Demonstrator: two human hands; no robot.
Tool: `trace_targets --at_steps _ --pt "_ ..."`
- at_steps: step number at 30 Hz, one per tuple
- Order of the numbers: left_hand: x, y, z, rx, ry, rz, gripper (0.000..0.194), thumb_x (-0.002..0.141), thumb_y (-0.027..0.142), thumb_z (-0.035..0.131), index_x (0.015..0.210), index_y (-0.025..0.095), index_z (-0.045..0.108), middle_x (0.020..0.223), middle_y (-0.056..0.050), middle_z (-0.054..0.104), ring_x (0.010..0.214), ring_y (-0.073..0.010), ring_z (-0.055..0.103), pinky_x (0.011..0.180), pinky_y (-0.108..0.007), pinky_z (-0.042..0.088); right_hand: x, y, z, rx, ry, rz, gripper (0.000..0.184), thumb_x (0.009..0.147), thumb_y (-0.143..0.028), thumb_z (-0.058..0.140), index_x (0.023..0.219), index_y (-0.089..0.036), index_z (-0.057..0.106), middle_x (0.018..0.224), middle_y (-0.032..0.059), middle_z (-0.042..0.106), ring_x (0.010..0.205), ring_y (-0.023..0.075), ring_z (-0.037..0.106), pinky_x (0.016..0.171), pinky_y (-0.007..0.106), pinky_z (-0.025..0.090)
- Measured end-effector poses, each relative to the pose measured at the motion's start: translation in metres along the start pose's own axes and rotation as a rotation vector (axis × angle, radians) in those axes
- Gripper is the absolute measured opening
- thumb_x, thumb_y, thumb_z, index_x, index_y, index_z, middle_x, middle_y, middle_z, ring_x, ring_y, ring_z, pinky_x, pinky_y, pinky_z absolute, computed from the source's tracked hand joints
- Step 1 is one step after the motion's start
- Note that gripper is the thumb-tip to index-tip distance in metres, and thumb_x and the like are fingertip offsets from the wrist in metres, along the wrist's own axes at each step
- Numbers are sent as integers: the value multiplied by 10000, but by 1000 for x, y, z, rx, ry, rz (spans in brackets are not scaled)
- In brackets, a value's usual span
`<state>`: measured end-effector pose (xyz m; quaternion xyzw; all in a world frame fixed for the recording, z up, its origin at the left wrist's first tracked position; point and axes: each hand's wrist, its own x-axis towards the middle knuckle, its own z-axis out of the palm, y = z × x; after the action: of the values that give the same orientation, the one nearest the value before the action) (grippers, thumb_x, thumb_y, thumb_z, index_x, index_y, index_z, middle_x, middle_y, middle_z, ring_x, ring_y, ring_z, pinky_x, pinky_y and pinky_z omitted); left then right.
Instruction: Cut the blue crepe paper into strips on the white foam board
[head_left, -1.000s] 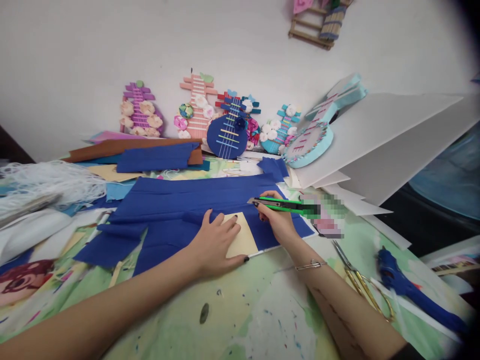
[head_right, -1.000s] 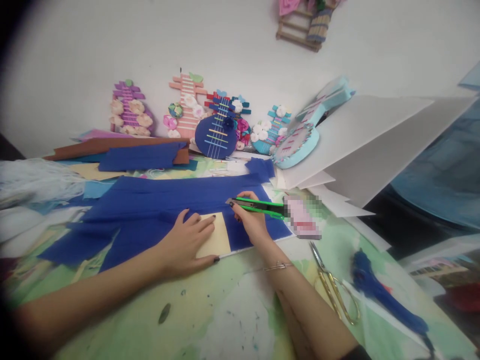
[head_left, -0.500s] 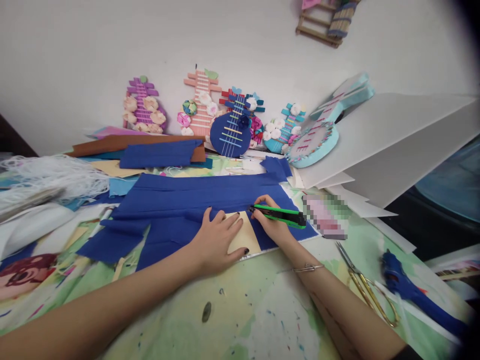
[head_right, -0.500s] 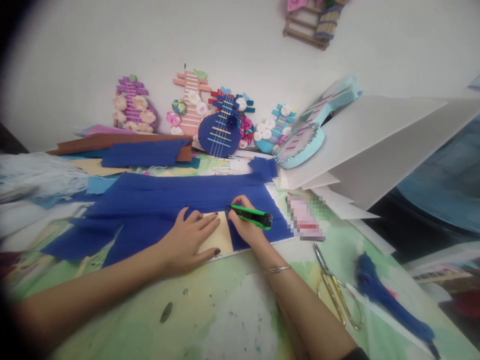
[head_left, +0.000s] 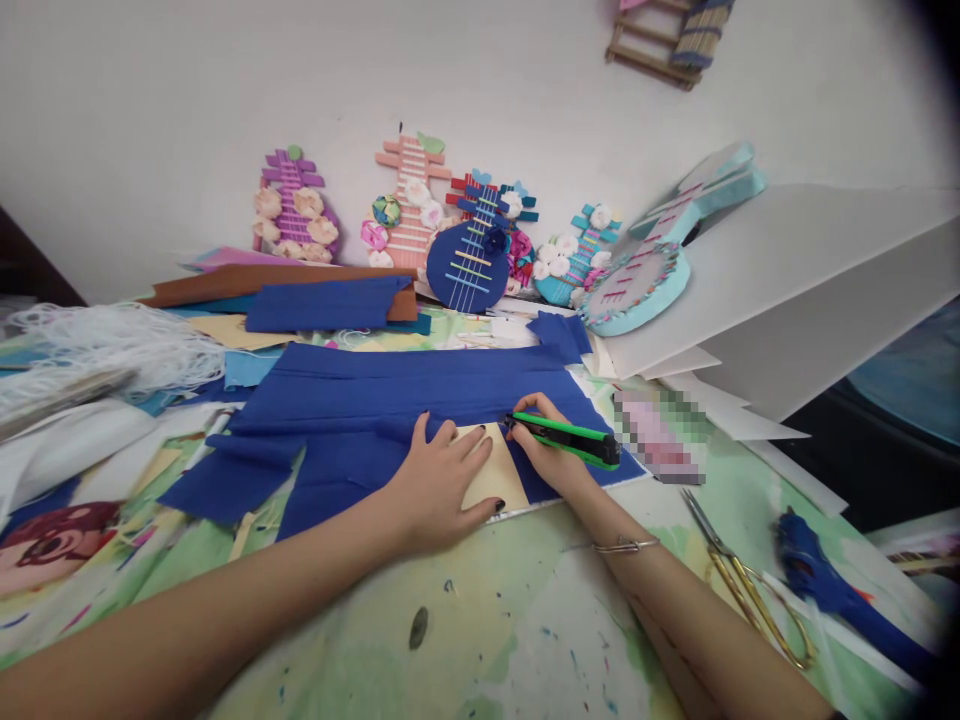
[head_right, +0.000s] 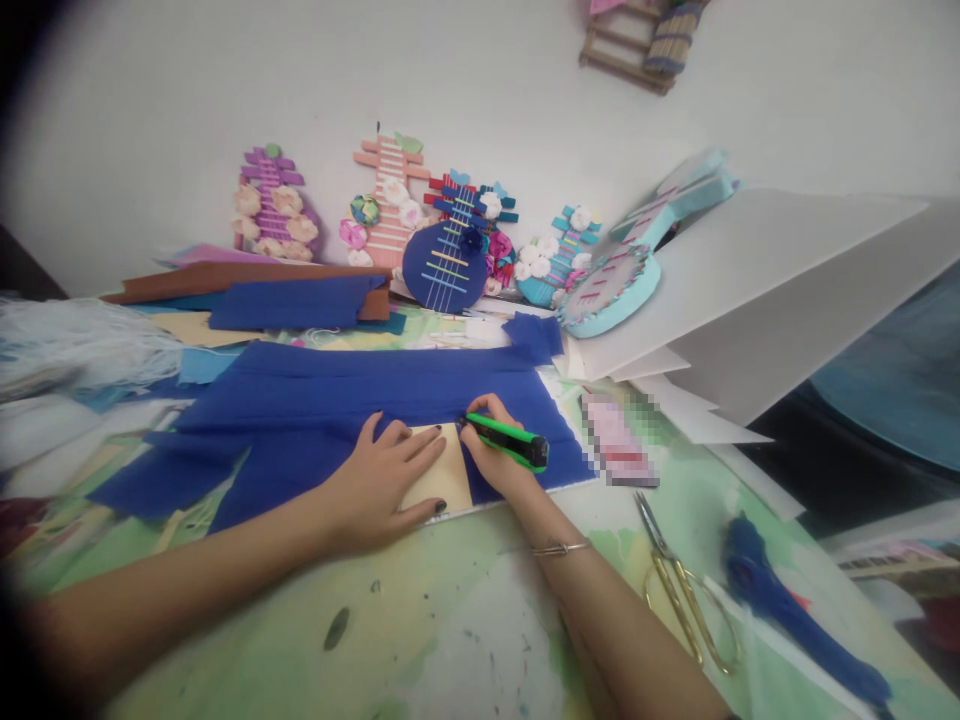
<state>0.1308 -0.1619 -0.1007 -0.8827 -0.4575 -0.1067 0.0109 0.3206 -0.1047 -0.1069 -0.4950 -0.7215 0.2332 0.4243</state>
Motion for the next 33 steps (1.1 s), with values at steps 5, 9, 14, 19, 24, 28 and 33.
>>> trace_targets --at_steps 5,9,14,19,24,28,33 --pt "0 1 -2 1 -8 -2 634 882 565 369 1381 175 405 1439 -114 407 1208 -376 378 1028 -679 126 -1 -3 0 -35 -7 17 131 747 -236 526 878 -250 523 741 -29 643 646 172 593 676 289 444" --pt "0 2 -2 4 -19 -3 654 879 570 370 1395 169 391 1445 -115 400 1213 -378 366 1030 -678 119 -2 -3 0 -49 -16 35 134 750 -237 526 883 -251 524 722 -35 645 641 170 594 664 280 436" --pt "1 0 -1 -9 -14 7 695 865 590 372 1411 159 374 1444 -101 403 1203 -377 362 1034 -677 98 -3 -6 0 -86 -32 3 136 753 -239 526 887 -253 513 721 -45 642 630 162 592 644 267 414" --pt "2 -1 -2 -12 -11 4 690 868 587 367 1413 165 374 1446 -97 402 1205 -375 359 1040 -666 90 -2 -8 0 -155 -36 -11 131 745 -228 523 872 -257 513 749 -46 647 624 160 582 632 267 392" --pt "2 -1 -2 -18 -15 7 699 858 591 377 1416 171 370 1450 -98 396 1209 -383 357 1036 -671 96 -3 -6 1 -122 -17 -30 125 743 -233 517 865 -252 509 771 -34 643 637 163 585 640 274 408" --pt "2 -2 -1 -17 -18 5 690 861 594 369 1416 184 368 1452 -94 394 1217 -383 356 1042 -659 96 -4 -6 1 -90 2 7 119 745 -233 525 861 -247 506 766 -23 639 667 171 593 648 273 422" --pt "2 -2 -1 -20 -22 6 700 860 598 369 1418 176 365 1458 -94 386 1224 -390 345 1039 -665 89 -4 -8 0 -96 -15 17 117 742 -231 535 853 -249 501 717 -40 623 638 167 583 639 271 415"
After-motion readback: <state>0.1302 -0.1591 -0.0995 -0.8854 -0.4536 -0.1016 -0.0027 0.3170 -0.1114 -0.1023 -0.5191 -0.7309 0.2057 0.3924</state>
